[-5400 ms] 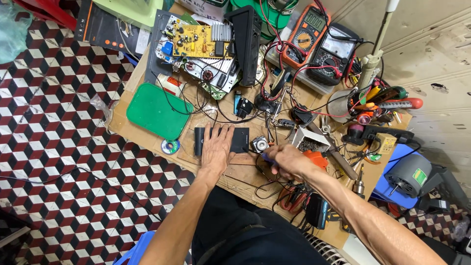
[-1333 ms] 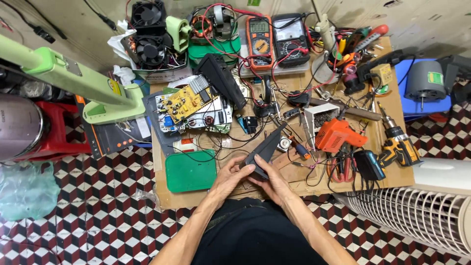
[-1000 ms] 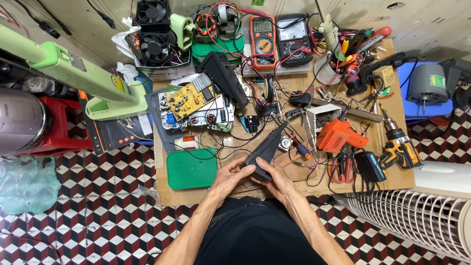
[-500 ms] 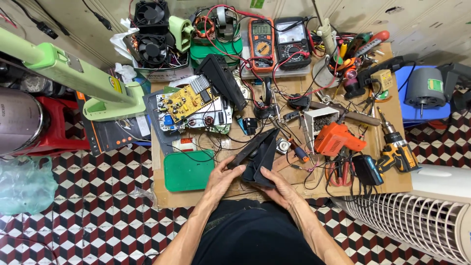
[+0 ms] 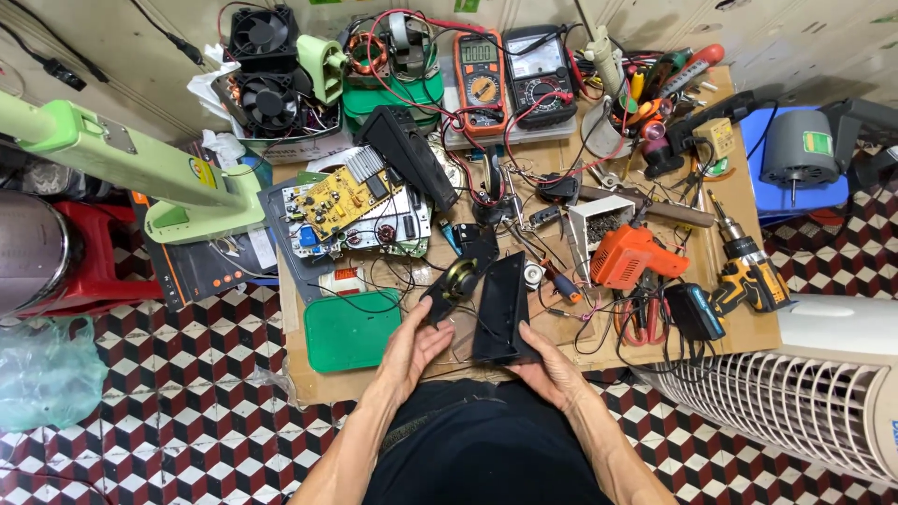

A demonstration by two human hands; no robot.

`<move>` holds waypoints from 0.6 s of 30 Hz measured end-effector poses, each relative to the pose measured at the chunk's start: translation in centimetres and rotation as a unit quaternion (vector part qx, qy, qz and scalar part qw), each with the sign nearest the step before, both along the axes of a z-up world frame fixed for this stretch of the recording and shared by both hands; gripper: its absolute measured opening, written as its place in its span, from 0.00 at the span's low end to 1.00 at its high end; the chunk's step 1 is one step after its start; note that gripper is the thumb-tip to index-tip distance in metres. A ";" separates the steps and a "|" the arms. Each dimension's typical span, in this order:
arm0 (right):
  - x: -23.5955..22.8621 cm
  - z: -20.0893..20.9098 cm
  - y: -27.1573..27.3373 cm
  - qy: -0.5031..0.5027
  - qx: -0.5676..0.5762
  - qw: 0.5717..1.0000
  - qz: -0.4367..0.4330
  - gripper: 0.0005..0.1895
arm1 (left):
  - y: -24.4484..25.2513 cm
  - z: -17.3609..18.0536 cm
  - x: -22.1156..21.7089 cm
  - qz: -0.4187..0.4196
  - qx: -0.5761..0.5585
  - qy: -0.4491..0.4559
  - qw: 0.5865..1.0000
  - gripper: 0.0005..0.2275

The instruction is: Repairing and reassembling a small portable electronic speaker component on a workbench.

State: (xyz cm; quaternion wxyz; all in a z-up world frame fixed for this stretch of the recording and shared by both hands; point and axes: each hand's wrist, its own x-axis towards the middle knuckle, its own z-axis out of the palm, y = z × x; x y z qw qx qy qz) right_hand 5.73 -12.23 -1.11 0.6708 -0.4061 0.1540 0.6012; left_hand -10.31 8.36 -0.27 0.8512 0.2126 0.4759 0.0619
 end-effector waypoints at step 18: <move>-2.1 -0.7 -2.3 0.040 -0.001 0.994 -0.101 0.27 | -3.1 2.6 -2.4 0.022 -0.098 -0.061 0.993 0.36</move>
